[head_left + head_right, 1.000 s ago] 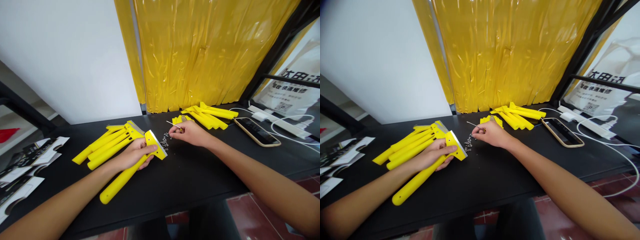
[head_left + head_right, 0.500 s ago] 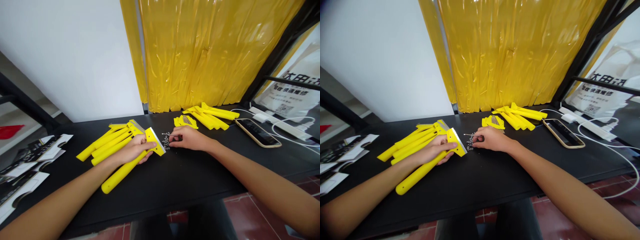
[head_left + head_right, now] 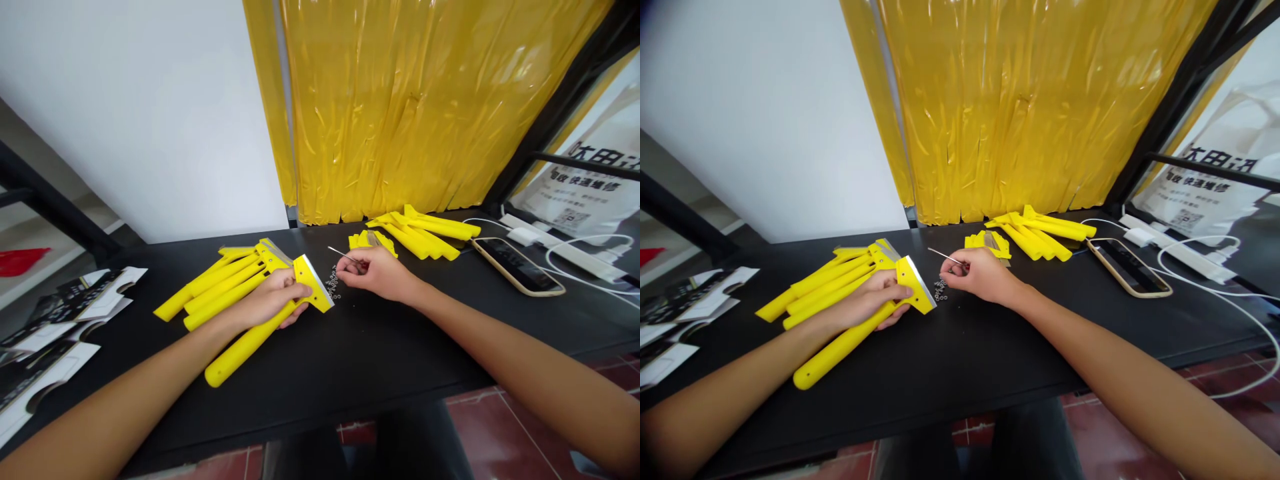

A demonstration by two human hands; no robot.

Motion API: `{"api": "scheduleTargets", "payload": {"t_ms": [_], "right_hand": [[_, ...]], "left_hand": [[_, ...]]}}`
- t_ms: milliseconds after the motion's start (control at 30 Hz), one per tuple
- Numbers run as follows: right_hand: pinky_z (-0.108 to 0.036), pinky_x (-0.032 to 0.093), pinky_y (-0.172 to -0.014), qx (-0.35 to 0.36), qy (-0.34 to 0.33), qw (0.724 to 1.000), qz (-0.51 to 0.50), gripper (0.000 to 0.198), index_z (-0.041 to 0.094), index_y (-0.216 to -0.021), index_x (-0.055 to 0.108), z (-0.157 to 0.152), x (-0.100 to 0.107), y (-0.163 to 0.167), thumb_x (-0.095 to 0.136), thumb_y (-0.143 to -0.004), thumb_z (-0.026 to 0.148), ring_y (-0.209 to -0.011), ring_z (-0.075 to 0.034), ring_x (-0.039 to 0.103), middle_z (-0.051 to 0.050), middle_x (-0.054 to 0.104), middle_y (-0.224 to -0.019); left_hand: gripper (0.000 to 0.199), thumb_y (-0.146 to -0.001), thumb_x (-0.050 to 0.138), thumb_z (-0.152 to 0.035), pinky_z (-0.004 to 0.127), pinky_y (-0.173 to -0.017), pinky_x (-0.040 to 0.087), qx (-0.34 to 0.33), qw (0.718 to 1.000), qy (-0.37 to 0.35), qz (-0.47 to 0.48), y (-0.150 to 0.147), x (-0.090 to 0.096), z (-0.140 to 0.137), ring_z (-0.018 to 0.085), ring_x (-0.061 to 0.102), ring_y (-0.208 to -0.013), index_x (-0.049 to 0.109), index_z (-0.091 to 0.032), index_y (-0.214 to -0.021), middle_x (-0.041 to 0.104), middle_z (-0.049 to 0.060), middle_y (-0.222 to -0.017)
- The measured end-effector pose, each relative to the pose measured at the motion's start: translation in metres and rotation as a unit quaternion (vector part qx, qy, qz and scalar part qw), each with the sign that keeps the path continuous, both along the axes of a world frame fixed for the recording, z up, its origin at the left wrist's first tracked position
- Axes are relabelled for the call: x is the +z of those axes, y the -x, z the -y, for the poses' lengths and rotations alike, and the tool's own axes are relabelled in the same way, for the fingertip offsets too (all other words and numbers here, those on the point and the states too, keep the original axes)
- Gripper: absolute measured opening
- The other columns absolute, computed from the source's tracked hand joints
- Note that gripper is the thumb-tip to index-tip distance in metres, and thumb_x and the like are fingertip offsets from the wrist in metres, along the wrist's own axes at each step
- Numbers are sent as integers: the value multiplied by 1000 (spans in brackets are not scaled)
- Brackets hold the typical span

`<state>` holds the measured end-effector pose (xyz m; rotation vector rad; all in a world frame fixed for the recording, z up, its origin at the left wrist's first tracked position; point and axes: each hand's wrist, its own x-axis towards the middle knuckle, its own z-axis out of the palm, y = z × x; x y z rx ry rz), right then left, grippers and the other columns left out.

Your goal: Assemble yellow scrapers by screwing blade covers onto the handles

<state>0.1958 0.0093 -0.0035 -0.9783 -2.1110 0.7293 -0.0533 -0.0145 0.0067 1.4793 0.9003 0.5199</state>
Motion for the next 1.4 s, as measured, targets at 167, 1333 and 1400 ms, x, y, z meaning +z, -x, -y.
{"api": "scheduleTargets", "payload": {"t_ms": [167, 1333, 1400], "right_hand": [[-22, 39, -59, 48, -149, 987, -16, 11, 18, -91, 72, 18, 1, 14, 66, -88, 27, -62, -10, 48, 2, 55, -71], [-24, 20, -49, 46, 317, 940, -113, 37, 17, -82, 68, 24, 7, 23, 77, -75, 52, -53, -7, 29, 6, 45, -63], [-25, 18, -48, 59, 308, 943, -108, 38, 16, -78, 68, 24, 7, 22, 78, -74, 53, -53, -6, 25, 7, 43, -61]], "left_hand": [[26, -90, 55, -28, 20, -35, 34, 49, 999, -23, 6, -9, -1, 5, 9, 48, -34, 54, -16, -66, 53, -2, -51], [17, -89, 54, -31, 23, -41, 34, 77, 996, 38, 20, -17, 12, 19, 11, 49, -43, 47, -20, -78, 54, -3, -59], [17, -90, 57, -32, 23, -45, 35, 44, 998, 50, 8, -13, 15, 19, 11, 50, -49, 48, -19, -84, 55, -3, -64]]}}
